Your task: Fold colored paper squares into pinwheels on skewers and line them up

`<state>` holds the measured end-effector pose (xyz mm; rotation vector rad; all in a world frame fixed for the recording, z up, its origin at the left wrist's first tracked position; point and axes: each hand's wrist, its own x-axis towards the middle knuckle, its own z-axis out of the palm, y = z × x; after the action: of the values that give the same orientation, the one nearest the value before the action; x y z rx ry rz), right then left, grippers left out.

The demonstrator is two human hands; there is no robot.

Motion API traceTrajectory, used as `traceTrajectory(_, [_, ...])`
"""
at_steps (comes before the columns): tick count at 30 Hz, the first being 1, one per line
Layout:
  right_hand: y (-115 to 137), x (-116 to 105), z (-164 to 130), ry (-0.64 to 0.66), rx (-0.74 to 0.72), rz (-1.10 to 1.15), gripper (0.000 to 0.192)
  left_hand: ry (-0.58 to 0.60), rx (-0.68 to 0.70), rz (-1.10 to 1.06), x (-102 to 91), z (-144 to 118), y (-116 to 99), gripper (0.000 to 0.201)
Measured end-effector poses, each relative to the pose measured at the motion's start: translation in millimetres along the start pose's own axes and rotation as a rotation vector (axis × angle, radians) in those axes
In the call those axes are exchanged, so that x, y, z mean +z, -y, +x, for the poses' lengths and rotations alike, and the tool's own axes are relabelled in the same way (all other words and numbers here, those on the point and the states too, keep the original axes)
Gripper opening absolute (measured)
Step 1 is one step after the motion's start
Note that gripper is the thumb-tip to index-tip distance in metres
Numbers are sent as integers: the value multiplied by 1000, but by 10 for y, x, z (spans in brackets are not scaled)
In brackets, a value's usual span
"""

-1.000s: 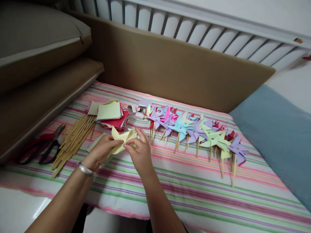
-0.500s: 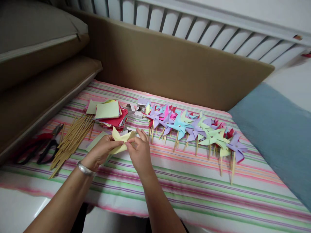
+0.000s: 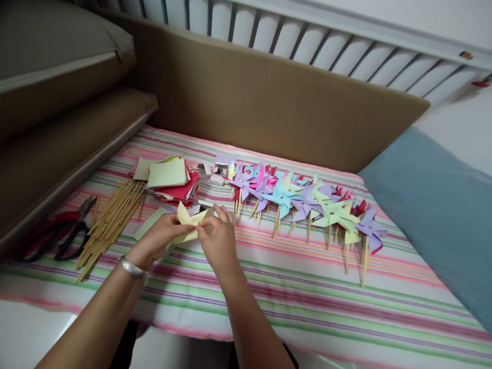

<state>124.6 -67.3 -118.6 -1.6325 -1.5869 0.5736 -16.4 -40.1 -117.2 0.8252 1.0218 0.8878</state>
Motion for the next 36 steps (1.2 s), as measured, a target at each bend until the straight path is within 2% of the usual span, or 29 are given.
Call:
traceTrajectory(2, [15, -48, 12, -19, -15, -8, 9, -37, 20, 73, 5, 15, 10, 16])
traceTrajectory(4, [36, -133, 32, -54, -42, -13, 28, -28, 34, 150, 0, 22, 14, 15])
traceTrajectory(5, [45, -182, 41, -50, -54, -15, 38, -1, 39, 188, -4, 21, 14, 15])
traceTrajectory(7, [56, -271, 49, 47, -52, 7, 48, 85, 43, 253, -12, 9, 13, 15])
traceTrajectory(10, [42, -333, 25, 279, -9, 81, 52, 237, 28, 306, -14, -17, 18, 16])
traceTrajectory(12, [17, -323, -4, 373, -4, 122, 53, 304, 33, 325, -9, -28, 31, 16])
traceTrajectory(19, [-37, -264, -25, 395, 43, 185, 56, 400, 45, 368, 11, -25, 48, 17])
traceTrajectory(21, [-39, -269, -2, 376, 96, 270, 54, 360, 53, 315, 6, -20, 23, 15])
traceTrajectory(26, [-50, -255, 80, 209, 351, 633, 60, 66, 118, -21, 18, -25, -40, 39])
traceTrajectory(29, [-48, -197, 105, 78, 425, 795, 64, 78, 54, -127, 88, -29, 9, 35])
traceTrajectory(32, [-13, -112, 89, 9, 435, 869, 63, 108, 13, -181, 175, -18, 98, 31])
traceTrajectory(36, [61, -10, 44, -29, 452, 913, 58, 27, 11, -220, 216, 13, 159, 29])
